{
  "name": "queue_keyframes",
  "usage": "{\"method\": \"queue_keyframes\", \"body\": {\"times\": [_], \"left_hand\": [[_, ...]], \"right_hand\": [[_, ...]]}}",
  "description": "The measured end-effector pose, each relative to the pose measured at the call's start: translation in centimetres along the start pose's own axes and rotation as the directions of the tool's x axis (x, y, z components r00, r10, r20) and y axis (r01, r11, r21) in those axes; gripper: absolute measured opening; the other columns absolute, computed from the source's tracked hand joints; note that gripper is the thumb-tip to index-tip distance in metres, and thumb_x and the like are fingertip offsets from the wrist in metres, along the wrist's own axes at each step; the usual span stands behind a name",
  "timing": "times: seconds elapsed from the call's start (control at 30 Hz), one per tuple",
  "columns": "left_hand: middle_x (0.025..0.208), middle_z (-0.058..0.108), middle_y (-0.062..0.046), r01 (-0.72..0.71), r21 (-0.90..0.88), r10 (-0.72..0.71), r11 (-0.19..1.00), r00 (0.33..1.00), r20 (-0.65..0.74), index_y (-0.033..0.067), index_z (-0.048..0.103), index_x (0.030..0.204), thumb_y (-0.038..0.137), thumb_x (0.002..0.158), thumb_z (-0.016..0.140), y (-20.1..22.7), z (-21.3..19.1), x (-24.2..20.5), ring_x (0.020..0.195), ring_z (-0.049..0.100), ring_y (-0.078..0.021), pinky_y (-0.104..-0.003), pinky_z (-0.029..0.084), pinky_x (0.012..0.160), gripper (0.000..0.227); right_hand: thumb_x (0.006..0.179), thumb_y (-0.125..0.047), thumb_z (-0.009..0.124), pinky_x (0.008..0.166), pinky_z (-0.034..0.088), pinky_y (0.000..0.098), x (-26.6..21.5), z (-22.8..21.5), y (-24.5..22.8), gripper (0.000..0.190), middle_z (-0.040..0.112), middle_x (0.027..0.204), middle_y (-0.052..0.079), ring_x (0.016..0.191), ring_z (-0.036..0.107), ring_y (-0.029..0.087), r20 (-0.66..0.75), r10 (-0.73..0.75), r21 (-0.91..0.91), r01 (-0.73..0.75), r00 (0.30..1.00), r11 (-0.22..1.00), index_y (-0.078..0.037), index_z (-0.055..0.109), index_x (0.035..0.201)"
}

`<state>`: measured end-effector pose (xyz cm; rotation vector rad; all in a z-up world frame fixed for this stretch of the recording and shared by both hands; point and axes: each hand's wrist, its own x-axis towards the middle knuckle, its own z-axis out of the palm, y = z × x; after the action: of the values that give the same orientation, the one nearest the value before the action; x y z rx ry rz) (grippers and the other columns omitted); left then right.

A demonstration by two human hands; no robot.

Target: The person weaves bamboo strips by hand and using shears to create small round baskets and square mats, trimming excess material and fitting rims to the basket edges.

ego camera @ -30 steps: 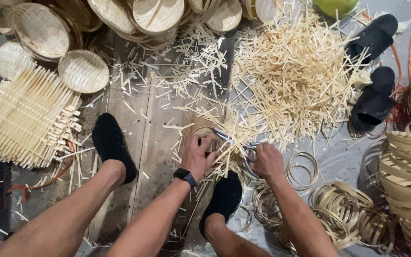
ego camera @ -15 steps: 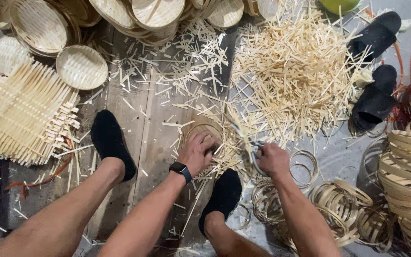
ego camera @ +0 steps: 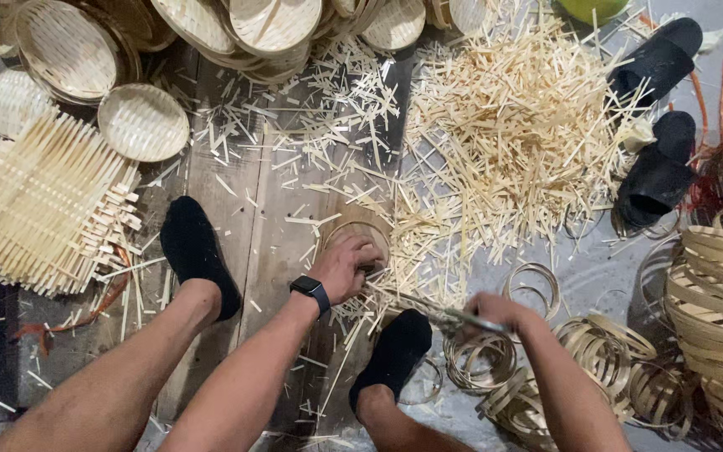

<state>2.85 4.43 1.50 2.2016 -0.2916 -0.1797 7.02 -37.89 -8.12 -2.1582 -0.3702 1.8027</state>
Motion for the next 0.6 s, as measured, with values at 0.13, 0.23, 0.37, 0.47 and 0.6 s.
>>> {"method": "queue_keyframes", "body": {"times": [0.13, 0.23, 0.37, 0.47, 0.6], "left_hand": [[0.133, 0.062, -0.014, 0.060, -0.007, -0.060, 0.998, 0.997, -0.051, 0.0119, 0.064, 0.125, 0.000, 0.070, 0.071, -0.2, 0.8, -0.9, 0.127, 0.055, -0.0389, -0.047, 0.045, 0.109, 0.056], [0.136, 0.058, -0.020, 0.114, -0.088, -0.128, 0.990, 0.977, -0.168, 0.0058, 0.058, 0.133, 0.003, 0.071, 0.078, 0.4, 1.4, -1.6, 0.128, 0.052, -0.0416, -0.049, 0.043, 0.107, 0.065], [0.133, 0.065, -0.015, 0.159, -0.114, -0.177, 0.981, 0.968, -0.178, 0.0093, 0.060, 0.134, 0.001, 0.075, 0.076, 0.8, 1.5, -1.7, 0.125, 0.059, -0.0376, -0.045, 0.048, 0.105, 0.062], [0.132, 0.065, -0.016, 0.087, -0.156, -0.112, 0.984, 0.981, -0.157, 0.0089, 0.060, 0.133, -0.002, 0.075, 0.075, 0.8, 0.6, -1.6, 0.125, 0.060, -0.0375, -0.044, 0.049, 0.105, 0.061], [0.131, 0.065, -0.015, 0.130, -0.162, -0.147, 0.978, 0.984, -0.098, 0.0094, 0.060, 0.130, -0.002, 0.075, 0.075, 1.8, 0.4, -1.6, 0.123, 0.060, -0.0368, -0.043, 0.050, 0.103, 0.058]], "right_hand": [[0.071, -0.038, 0.081, 0.061, 0.054, 0.0386, 3.8, -5.9, 2.2, 0.032, 0.077, 0.074, 0.012, 0.064, 0.070, 0.025, -0.448, 0.257, 0.350, -0.096, 0.856, 0.932, -0.008, 0.080, 0.084], [0.076, -0.046, 0.080, 0.068, 0.055, 0.0417, 4.6, -6.4, 1.9, 0.046, 0.077, 0.082, 0.021, 0.073, 0.072, 0.032, -0.651, 0.452, 0.508, -0.092, 0.610, 0.856, -0.002, 0.077, 0.092], [0.083, -0.049, 0.076, 0.077, 0.053, 0.0529, 1.8, -2.2, -4.9, 0.059, 0.070, 0.098, 0.030, 0.089, 0.066, 0.045, -0.821, 0.218, 0.182, -0.121, 0.528, 0.976, 0.000, 0.069, 0.113], [0.084, -0.041, 0.068, 0.083, 0.052, 0.0503, -2.0, 0.9, -12.2, 0.044, 0.065, 0.099, 0.021, 0.094, 0.064, 0.039, -0.828, -0.033, -0.039, 0.002, 0.560, 0.999, -0.007, 0.070, 0.111], [0.077, -0.045, 0.077, 0.079, 0.049, 0.0490, -2.0, 2.0, -17.4, 0.051, 0.061, 0.094, 0.021, 0.091, 0.060, 0.038, -0.854, -0.216, -0.297, -0.102, 0.473, 0.949, -0.001, 0.060, 0.096]]}}
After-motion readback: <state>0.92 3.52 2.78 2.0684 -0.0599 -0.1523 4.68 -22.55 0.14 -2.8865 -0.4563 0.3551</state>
